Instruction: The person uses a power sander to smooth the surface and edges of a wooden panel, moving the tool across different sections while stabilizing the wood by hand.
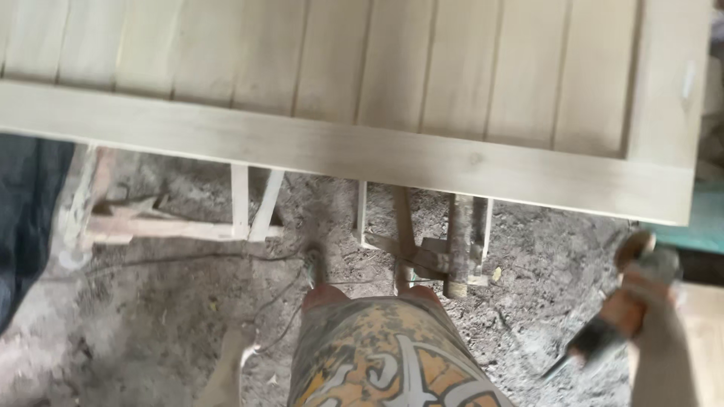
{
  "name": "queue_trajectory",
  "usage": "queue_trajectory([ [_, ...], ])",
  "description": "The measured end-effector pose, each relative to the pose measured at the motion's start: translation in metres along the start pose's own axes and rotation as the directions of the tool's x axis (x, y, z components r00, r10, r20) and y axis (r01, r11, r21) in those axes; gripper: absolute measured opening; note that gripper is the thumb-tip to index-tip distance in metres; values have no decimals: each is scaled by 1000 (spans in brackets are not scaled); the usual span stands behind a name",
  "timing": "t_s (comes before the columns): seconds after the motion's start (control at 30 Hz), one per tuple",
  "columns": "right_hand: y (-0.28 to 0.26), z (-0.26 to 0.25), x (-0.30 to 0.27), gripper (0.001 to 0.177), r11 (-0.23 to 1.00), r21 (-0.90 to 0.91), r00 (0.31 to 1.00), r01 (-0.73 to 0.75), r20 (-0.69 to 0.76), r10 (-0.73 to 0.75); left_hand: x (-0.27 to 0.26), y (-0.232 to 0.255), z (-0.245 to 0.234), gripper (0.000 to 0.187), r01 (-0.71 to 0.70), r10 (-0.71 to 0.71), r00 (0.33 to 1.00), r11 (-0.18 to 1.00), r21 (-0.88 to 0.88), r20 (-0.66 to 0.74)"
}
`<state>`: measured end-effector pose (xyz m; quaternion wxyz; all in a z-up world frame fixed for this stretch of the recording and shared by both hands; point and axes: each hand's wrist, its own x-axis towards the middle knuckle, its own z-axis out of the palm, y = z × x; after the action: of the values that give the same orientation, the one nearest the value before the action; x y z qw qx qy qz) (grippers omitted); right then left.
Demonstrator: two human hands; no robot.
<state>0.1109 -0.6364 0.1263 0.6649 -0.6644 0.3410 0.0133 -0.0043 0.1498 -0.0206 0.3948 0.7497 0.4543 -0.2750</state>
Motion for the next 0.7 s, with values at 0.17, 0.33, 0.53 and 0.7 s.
queue_trajectory([
  [0.17, 29, 106, -92, 26, 836, 545, 945, -62, 301, -126, 48, 16, -25, 35, -265, 247, 964, 874, 408, 97],
  [0.33, 4, 273, -60, 41, 899, -397, 978, -185, -168, 127, 124, 68, -29, 39, -409, 369, 909, 876, 255, 192],
  [0.53, -20, 461, -33, 51, 871, -462, 975, -169, 49, 215, 164, 41, -63, 44, -304, 308, 928, 951, -56, 209],
  [0.7, -13, 582, -38, 40, 724, -675, 940, -142, 138, 313, 136, -34, -107, 52, -121, 97, 983, 981, 149, 155],
])
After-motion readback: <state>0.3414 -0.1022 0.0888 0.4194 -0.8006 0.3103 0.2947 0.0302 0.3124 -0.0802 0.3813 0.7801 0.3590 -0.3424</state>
